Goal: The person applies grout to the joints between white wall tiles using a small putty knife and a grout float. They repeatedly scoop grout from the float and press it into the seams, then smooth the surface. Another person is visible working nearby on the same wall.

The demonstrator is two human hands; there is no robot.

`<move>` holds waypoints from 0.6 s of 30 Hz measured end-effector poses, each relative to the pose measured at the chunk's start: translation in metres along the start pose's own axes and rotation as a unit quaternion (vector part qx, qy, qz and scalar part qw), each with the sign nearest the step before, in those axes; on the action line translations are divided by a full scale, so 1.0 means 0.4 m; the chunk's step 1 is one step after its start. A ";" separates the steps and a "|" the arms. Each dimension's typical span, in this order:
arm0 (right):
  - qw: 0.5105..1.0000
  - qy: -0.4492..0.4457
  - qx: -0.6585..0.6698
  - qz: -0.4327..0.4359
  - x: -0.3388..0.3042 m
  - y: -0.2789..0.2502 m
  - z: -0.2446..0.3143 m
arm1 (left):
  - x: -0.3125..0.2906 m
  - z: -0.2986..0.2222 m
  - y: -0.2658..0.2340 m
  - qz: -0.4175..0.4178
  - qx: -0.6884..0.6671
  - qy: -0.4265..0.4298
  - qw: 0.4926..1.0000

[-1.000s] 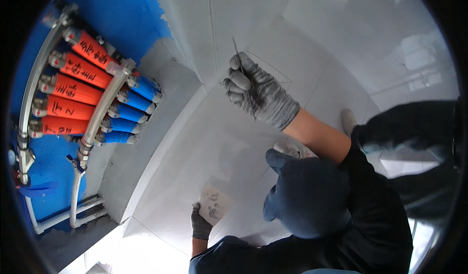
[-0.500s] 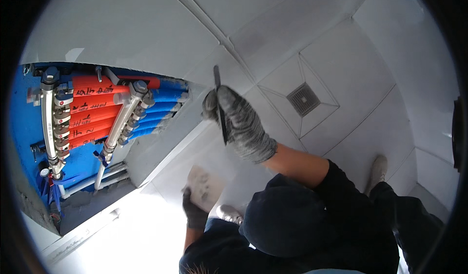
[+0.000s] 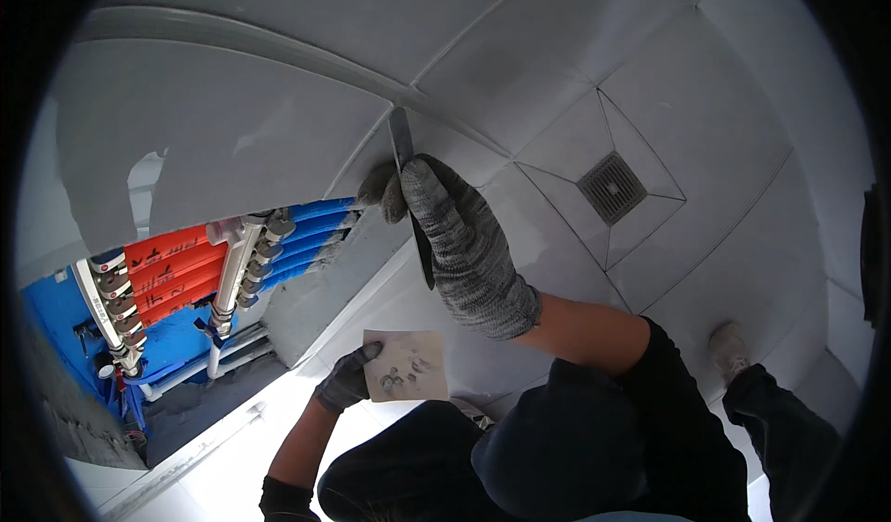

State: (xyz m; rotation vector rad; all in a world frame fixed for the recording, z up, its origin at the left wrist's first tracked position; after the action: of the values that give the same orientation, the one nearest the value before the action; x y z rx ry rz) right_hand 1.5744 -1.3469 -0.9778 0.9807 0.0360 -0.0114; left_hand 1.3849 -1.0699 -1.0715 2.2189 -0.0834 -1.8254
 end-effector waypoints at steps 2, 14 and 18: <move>1.000 0.008 -0.022 0.007 -0.001 0.003 0.002 | -0.049 -0.031 0.039 0.011 0.031 0.049 0.998; 0.991 0.071 0.116 -0.011 0.000 -0.003 -0.035 | -0.197 0.027 0.100 -0.115 -0.070 0.121 0.984; 0.991 0.083 0.106 -0.009 -0.003 -0.001 -0.036 | -0.175 0.021 0.094 -0.105 -0.077 0.117 0.984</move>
State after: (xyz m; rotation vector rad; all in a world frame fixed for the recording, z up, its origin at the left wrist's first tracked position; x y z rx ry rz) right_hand 1.5728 -1.3354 -0.9862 1.1931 0.2009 0.0508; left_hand 1.3671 -1.0925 -0.9970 2.3852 0.3382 -1.5883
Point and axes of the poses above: each hand's wrist, its own x-axis towards the middle knuckle, its own y-axis out of the palm, z = x × y, the point moved 7 cm from there along x, towards the middle knuckle, and after that the axes turned 2 degrees about -z, right-handed, at the moved point
